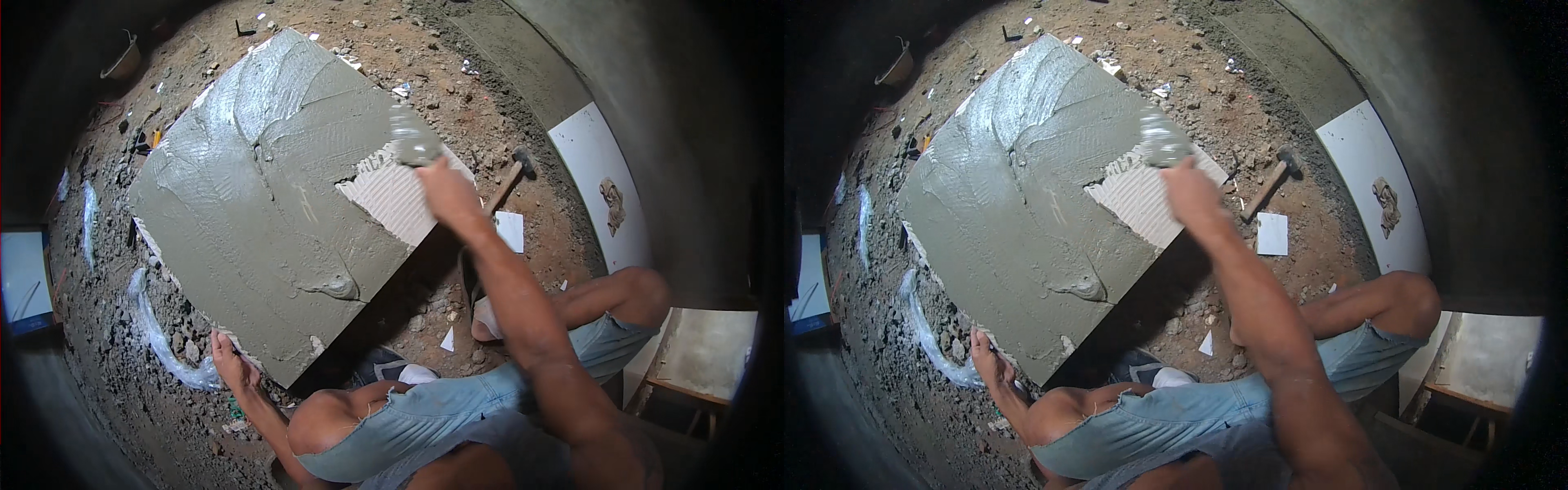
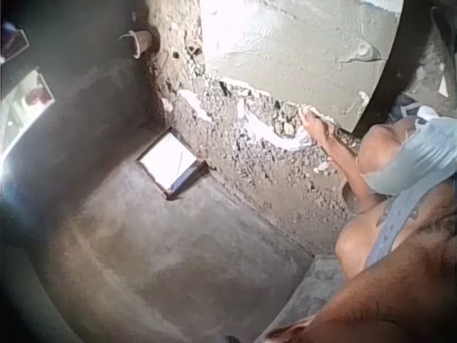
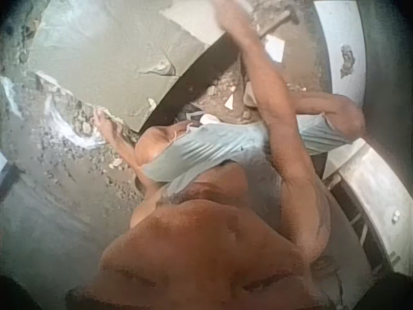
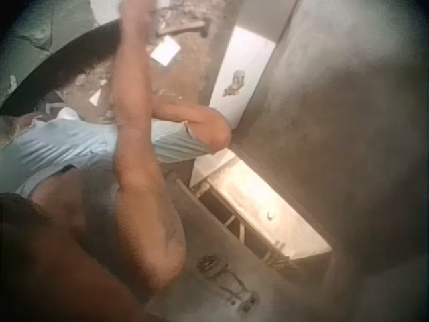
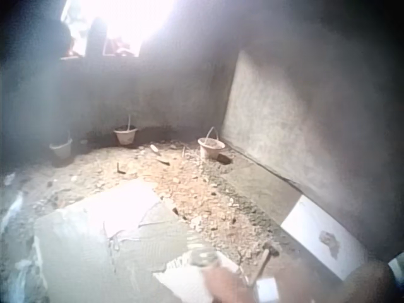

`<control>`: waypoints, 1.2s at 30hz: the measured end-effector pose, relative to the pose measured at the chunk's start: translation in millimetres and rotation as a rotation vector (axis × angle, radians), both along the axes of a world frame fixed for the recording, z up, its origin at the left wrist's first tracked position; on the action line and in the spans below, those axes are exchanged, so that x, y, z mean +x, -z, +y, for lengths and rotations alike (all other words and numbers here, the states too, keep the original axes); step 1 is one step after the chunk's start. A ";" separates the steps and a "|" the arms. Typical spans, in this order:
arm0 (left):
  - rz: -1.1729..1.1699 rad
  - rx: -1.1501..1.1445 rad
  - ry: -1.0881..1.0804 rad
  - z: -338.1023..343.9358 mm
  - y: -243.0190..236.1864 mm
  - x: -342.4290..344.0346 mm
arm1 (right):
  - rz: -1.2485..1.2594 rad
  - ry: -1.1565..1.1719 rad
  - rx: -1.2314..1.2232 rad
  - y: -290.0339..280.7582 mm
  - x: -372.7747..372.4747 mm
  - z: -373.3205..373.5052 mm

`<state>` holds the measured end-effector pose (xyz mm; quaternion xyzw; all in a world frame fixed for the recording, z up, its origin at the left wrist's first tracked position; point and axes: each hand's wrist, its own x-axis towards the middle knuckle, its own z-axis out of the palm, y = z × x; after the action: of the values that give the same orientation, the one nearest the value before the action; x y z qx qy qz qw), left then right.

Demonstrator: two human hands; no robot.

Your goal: The person uses an angle grinder to cut a tile, then scoops mortar from a bucket using a trowel and spreads it across the back of the tile.

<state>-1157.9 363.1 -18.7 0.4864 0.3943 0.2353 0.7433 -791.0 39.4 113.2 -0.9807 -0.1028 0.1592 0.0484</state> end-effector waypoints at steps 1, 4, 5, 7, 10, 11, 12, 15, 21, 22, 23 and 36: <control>0.046 0.049 -0.030 0.0 0.4 0.3 | 0.003 -0.011 -0.046 -7.8 3.1 -23.5; 0.116 0.082 -0.060 -0.1 0.6 1.1 | 0.009 0.202 0.204 -11.5 -4.9 -65.2; 0.102 0.045 -0.069 0.0 0.7 1.1 | 0.038 0.251 0.265 -9.1 -7.4 -72.0; 0.089 0.011 -0.070 1.3 1.0 1.0 | 0.067 0.168 0.420 0.5 -11.9 -76.8; 0.317 0.210 -0.066 4.2 4.2 -0.5 | 0.040 0.122 0.366 15.7 -20.7 -79.5; 0.260 0.176 -0.078 5.8 5.9 -1.0 | 0.040 0.129 0.362 17.8 -26.7 -83.7; 0.207 0.077 -0.086 6.5 8.1 -1.8 | 0.054 0.097 0.369 16.9 -37.4 -91.5; 0.166 0.047 -0.095 7.5 13.0 -4.1 | 0.222 0.118 0.304 9.3 -83.7 -119.4; 0.210 0.118 -0.176 4.0 9.5 -1.9 | 0.583 0.094 0.122 -25.8 -151.0 -177.3; 0.190 0.123 -0.143 4.2 7.8 -1.6 | 0.517 0.043 0.130 -33.9 -144.9 -183.2; 0.149 0.065 -0.095 3.6 6.4 -1.9 | 0.482 0.040 0.069 -40.4 -137.7 -184.5; 0.239 0.181 -0.025 20.3 22.1 -13.7 | 0.519 -0.174 0.346 -15.4 70.2 -106.0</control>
<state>-1171.7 383.3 -40.7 0.5711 0.4633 0.2194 0.6412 -720.8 -66.6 128.6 -0.8723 -0.1957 0.3875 0.2250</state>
